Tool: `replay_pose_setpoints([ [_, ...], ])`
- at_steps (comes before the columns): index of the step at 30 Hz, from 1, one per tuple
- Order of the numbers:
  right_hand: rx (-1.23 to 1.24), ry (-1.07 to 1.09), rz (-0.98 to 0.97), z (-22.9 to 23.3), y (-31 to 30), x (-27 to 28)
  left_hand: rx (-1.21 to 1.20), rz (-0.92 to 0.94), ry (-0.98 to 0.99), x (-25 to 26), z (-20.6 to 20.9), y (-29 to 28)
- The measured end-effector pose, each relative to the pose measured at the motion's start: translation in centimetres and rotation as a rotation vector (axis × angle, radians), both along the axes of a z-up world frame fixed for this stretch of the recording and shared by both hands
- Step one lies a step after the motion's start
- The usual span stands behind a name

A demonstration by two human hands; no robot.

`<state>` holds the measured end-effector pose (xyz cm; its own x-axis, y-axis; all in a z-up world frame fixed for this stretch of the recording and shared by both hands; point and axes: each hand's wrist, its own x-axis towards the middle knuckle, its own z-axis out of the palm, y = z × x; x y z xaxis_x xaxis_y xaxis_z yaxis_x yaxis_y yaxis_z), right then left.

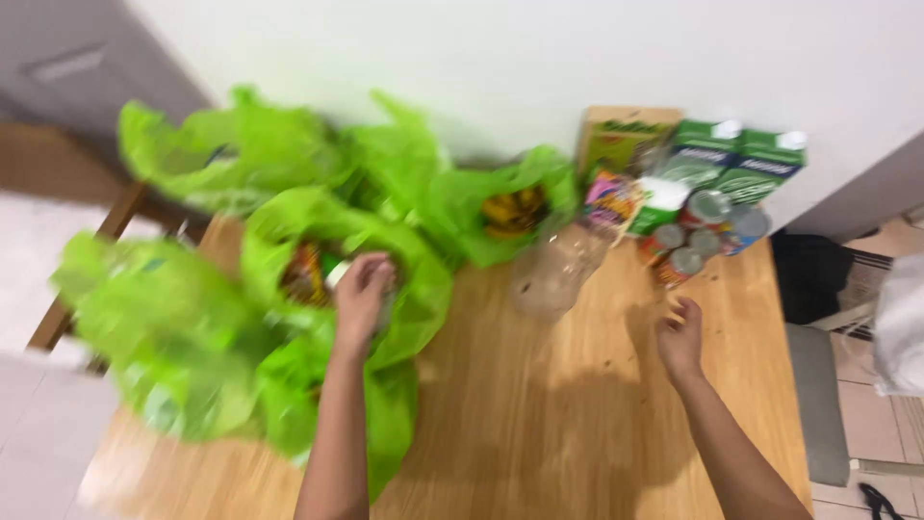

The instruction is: Unpacking various food items from several plastic bags onto a dining table.

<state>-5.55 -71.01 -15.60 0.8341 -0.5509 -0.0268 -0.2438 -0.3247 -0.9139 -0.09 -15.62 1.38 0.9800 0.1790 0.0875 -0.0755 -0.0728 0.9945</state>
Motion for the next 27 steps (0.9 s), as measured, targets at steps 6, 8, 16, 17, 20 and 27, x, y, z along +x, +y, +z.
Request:
replay_pose_setpoints([
  [6, 0.106, -0.233, 0.356, 9.7, 18.3, 0.5, 0.64, -0.009, 0.055, -1.0, -1.4, 5.3],
  [8, 0.22, -0.252, 0.409, 12.8, 24.2, 0.1, 0.813, -0.115, 0.125, -1.0, -2.6, 6.9],
  [16, 0.541, -0.15, 0.706, 16.5, 43.8, 0.8, 1.474, -0.687, 0.518, -4.9, -2.4, 10.1],
  [17, 0.612, -0.124, 0.737, 15.3, 45.6, 1.5, 1.497, -0.719, 0.499, -5.2, -3.6, 10.6],
  [20, 0.635, -0.063, 0.768, 12.1, 50.3, 3.3, 1.485, -0.757, 0.434, -6.4, -2.4, 11.7],
  [27, 0.25, 0.03, 0.684, 4.1, 51.2, 9.2, 1.198, -0.821, 0.191, -4.1, -2.3, 14.5],
])
